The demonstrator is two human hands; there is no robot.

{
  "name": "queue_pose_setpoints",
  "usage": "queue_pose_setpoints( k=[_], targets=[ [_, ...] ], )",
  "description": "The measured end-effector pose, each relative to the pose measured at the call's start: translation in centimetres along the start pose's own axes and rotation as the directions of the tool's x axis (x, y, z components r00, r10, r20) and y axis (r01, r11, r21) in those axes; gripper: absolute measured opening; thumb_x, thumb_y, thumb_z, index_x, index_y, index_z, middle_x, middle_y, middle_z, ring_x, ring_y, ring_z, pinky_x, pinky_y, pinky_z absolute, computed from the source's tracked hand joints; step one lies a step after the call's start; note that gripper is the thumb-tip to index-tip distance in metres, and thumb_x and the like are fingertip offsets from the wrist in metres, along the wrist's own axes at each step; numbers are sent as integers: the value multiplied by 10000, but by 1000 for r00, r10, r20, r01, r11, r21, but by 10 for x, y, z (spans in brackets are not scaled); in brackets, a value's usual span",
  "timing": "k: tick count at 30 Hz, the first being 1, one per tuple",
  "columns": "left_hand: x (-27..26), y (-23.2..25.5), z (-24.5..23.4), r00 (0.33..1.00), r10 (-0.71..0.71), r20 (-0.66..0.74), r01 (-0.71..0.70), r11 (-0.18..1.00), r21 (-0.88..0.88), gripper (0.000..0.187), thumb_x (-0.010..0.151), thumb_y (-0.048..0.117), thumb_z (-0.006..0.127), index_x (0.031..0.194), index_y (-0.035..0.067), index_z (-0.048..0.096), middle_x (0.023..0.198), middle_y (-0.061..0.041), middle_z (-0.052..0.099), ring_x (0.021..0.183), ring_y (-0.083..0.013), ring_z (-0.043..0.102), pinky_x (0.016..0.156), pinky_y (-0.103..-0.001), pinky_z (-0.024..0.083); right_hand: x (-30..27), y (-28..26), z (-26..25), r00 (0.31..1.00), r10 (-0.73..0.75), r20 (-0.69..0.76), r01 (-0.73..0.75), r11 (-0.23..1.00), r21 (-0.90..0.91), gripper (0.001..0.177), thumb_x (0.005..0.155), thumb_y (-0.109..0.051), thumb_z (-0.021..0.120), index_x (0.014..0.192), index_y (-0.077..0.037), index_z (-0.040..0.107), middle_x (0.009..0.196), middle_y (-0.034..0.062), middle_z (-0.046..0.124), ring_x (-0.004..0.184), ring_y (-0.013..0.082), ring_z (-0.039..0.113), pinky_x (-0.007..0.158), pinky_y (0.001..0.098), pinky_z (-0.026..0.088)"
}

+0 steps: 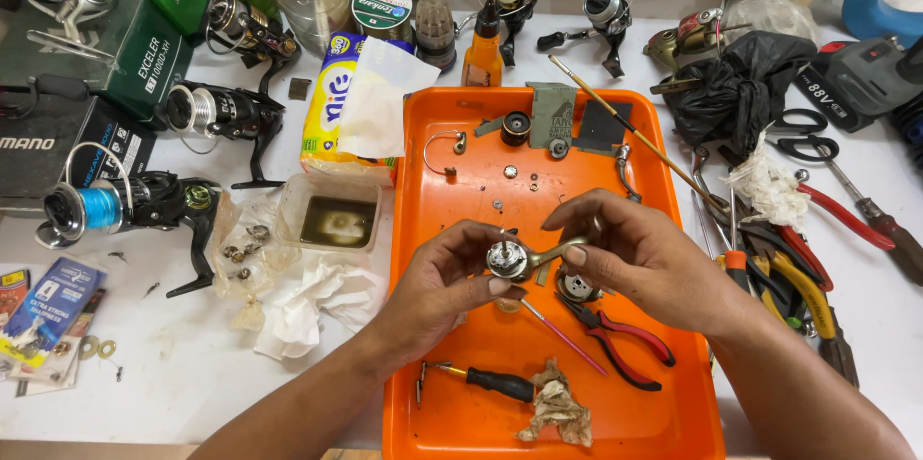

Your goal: The person disassembles a fishing reel, removes the handle and side plate, and uses a screwdriver to loosen screws. They place small parts on an orange tray and continue to manipulate the reel body and components.

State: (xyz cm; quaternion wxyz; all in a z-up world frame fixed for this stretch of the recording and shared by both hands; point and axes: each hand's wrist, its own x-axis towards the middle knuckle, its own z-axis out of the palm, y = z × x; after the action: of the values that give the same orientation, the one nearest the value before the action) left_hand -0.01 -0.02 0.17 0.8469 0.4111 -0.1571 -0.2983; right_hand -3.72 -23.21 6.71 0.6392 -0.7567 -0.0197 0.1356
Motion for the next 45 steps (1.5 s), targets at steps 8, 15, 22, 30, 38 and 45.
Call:
queue_pose_setpoints(
  k=[8, 15, 22, 30, 38, 45],
  targets=[
    [1, 8, 5, 995, 98, 17, -100, 986, 134, 289, 854, -13, 703, 1120, 48, 605, 1172, -145, 666, 1079, -206, 655, 913, -319, 580, -4, -4, 0, 999, -48, 11, 49, 994, -99, 262, 875, -166, 676, 1108, -45, 671, 879, 26, 663, 736, 88, 589, 668, 239, 528],
    [-1, 14, 5, 970, 225, 96, -245, 901, 358, 268, 896, 56, 692, 1151, 85, 619, 1169, -98, 628, 1142, -190, 625, 991, -298, 541, -3, -13, 2, 984, -179, 24, 173, 899, -402, 283, 859, -178, 673, 1133, -119, 637, 991, 16, 741, 826, 89, 701, 758, 241, 575],
    [-1, 7, 1, 996, 87, -31, -79, 975, 207, 443, 812, 18, 752, 1216, 36, 570, 1151, -98, 645, 1052, -172, 648, 928, -309, 597, 2, -12, 6, 991, -105, -81, 79, 959, -273, 378, 872, -90, 649, 1241, -117, 571, 880, 42, 703, 776, 116, 709, 753, 250, 594],
    [0, 10, 0, 991, -131, 12, 131, 990, -52, 413, 902, 192, 628, 1243, -39, 599, 1214, -158, 665, 949, -324, 710, 819, -405, 607, 2, -14, 6, 993, -91, -71, 70, 966, -248, 459, 896, -169, 635, 1328, -132, 484, 780, 44, 651, 689, 124, 575, 703, 256, 513],
    [1, 11, -2, 983, -178, 46, 183, 976, -121, 385, 906, 177, 632, 1220, -43, 600, 1156, -180, 661, 957, -301, 698, 802, -392, 616, 6, -12, 6, 991, -48, -126, 17, 970, -241, 471, 885, -193, 645, 1328, -126, 499, 848, 42, 651, 731, 121, 567, 681, 251, 496],
    [-2, 19, 2, 966, -184, 180, 210, 968, -138, 226, 942, 199, 611, 1101, 75, 509, 1223, -421, 591, 778, -249, 606, 748, -308, 493, 7, -11, 12, 987, -122, -107, 82, 944, -321, 448, 883, -212, 647, 1307, -155, 512, 908, 34, 729, 723, 114, 651, 684, 254, 542]
  ],
)
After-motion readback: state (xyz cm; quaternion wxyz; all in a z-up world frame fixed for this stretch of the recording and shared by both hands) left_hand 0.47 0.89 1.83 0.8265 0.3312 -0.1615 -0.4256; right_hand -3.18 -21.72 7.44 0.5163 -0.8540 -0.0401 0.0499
